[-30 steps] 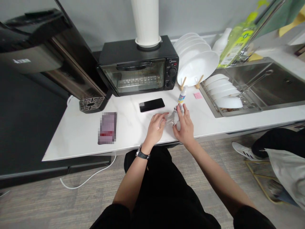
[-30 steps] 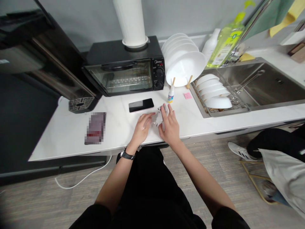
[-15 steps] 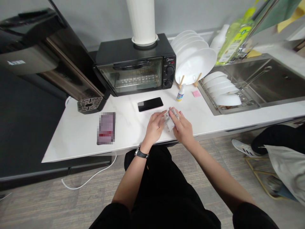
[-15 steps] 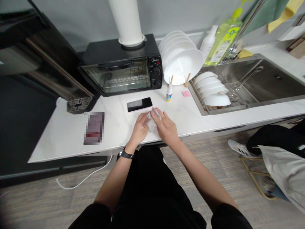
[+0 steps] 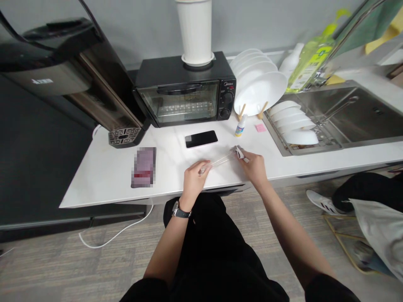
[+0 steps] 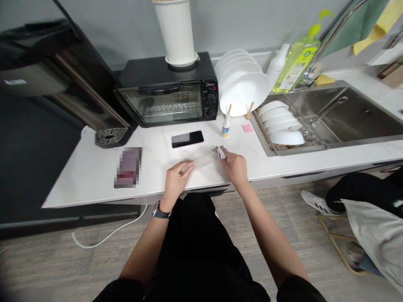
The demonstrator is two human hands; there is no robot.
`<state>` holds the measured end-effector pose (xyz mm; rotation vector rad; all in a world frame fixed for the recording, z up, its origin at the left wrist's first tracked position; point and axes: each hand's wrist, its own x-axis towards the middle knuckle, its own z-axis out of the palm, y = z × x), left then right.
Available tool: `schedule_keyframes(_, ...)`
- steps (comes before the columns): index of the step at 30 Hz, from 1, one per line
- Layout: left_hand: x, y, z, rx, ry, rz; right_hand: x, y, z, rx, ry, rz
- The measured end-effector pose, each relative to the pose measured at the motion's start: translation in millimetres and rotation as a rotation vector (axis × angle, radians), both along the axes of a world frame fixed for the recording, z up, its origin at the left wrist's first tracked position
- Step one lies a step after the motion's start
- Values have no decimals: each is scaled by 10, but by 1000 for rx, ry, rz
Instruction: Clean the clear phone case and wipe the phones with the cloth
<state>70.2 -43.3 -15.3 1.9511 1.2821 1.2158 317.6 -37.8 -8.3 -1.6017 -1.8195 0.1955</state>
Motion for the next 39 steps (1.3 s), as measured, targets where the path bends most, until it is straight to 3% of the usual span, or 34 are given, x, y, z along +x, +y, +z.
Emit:
schedule_keyframes(3,10,7,-65,16,74,-6,-17,-113,45,176,192,6)
schedule_keyframes(5,12,3,-86,28,105,-16,-24,-175,77,255,186,0)
schedule_keyframes(11,-6,-2,-81,43,154,-98,-265,-250,70,214,-194,189)
schedule_keyframes(17,-68,43,-143,-29,318,-14,-773,-430,-6,182,-349,439)
schedule_keyframes(19,-74,45,-139,-33,312,-14,-720,-394,-24,171,-350,399)
schedule_keyframes(24,-26,22,-87,-39,145,-67,-265,-159,-6,182,-270,111)
schedule_keyframes(26,-20,15,-90,-36,125,-72,-235,-146,20,195,-254,89)
schedule_keyframes(28,-38,10,-109,-26,159,-67,-363,-211,34,205,-247,142)
schedule_keyframes(32,-105,-1,-137,-27,292,-124,-751,-400,14,217,-303,429)
schedule_keyframes(34,-118,-9,-126,-27,322,-139,-780,-423,-1,213,-331,472)
schedule_keyframes(39,-62,-16,-74,-11,187,-115,-292,-255,-2,184,-272,150)
